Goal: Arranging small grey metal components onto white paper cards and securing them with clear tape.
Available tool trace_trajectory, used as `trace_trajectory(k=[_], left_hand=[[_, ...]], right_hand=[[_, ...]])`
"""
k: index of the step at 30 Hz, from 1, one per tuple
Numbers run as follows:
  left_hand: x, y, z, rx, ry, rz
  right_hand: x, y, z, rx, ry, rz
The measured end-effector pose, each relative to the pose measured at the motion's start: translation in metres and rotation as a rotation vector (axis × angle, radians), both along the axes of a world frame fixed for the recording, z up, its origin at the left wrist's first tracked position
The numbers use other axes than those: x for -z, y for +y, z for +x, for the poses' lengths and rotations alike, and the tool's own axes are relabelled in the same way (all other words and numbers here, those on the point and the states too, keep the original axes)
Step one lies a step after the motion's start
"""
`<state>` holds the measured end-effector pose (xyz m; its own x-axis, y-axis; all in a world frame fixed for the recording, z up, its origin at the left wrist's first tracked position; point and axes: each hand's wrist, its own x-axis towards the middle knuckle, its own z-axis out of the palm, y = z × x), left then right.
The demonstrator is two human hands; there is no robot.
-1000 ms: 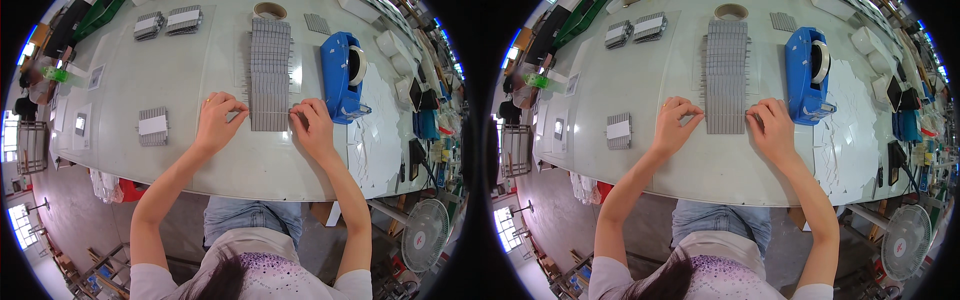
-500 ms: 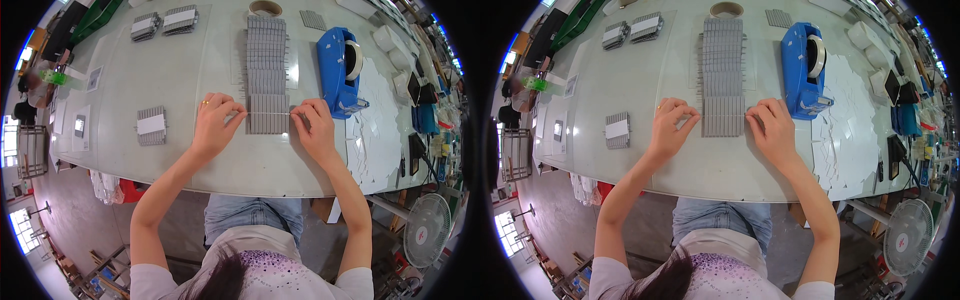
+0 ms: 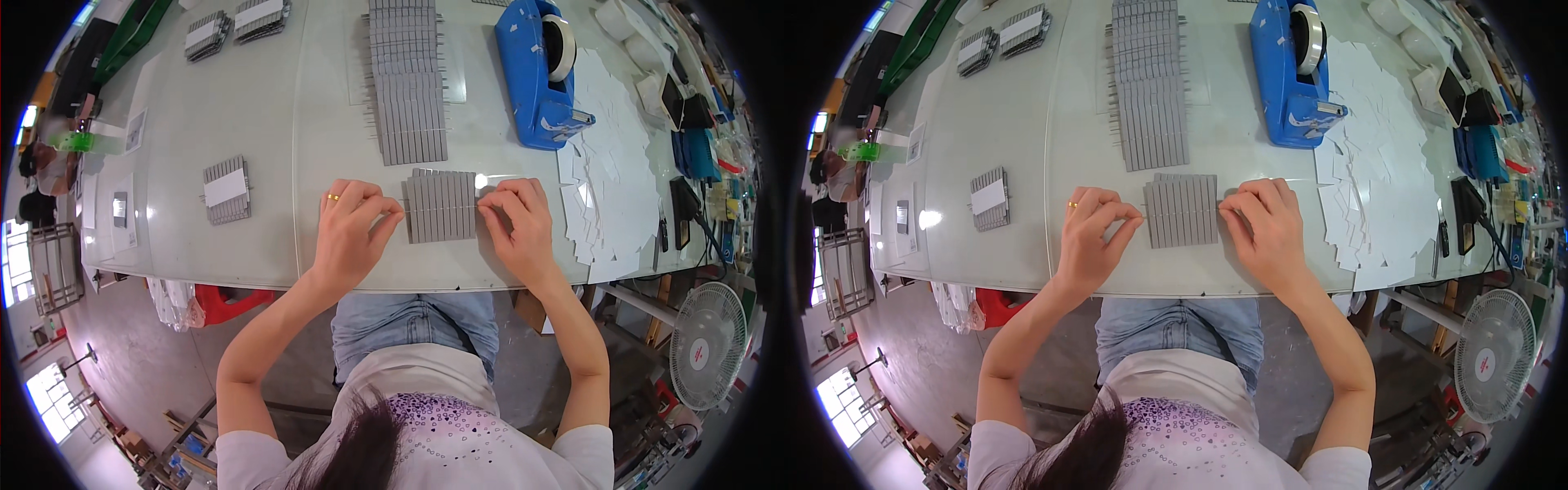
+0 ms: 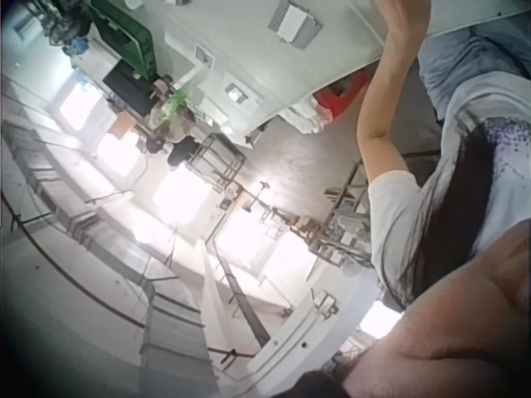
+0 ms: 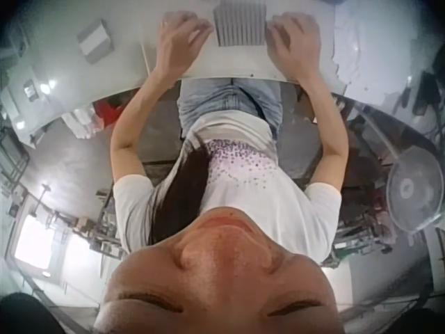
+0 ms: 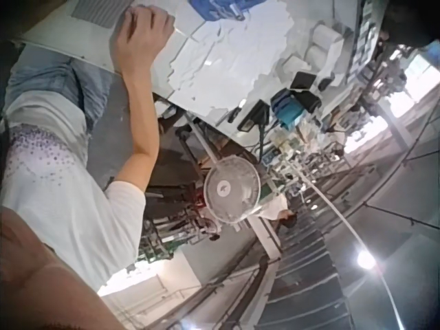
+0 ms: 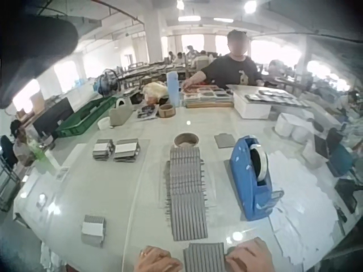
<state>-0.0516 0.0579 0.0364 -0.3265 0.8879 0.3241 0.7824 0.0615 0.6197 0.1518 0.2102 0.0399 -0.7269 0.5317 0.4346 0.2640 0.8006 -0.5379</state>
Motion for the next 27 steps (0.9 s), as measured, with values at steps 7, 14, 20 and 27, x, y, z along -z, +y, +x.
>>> trace_trajectory(k=[7,14,20,27], left_hand=[[0.0,0.009,0.018,0.062,-0.006,-0.002],[0.001,0.015,0.03,0.088,0.016,-0.004],[0.0,0.012,0.032,0.091,0.021,-0.009],[-0.008,-0.037,0.016,0.031,0.09,-0.028]], right_hand=[[0.0,-0.006,0.03,0.082,-0.027,-0.018],[0.003,-0.008,0.044,0.145,0.007,0.035],[0.003,-0.012,0.048,0.151,-0.009,0.035],[-0.001,-0.043,0.021,0.081,0.009,-0.005]])
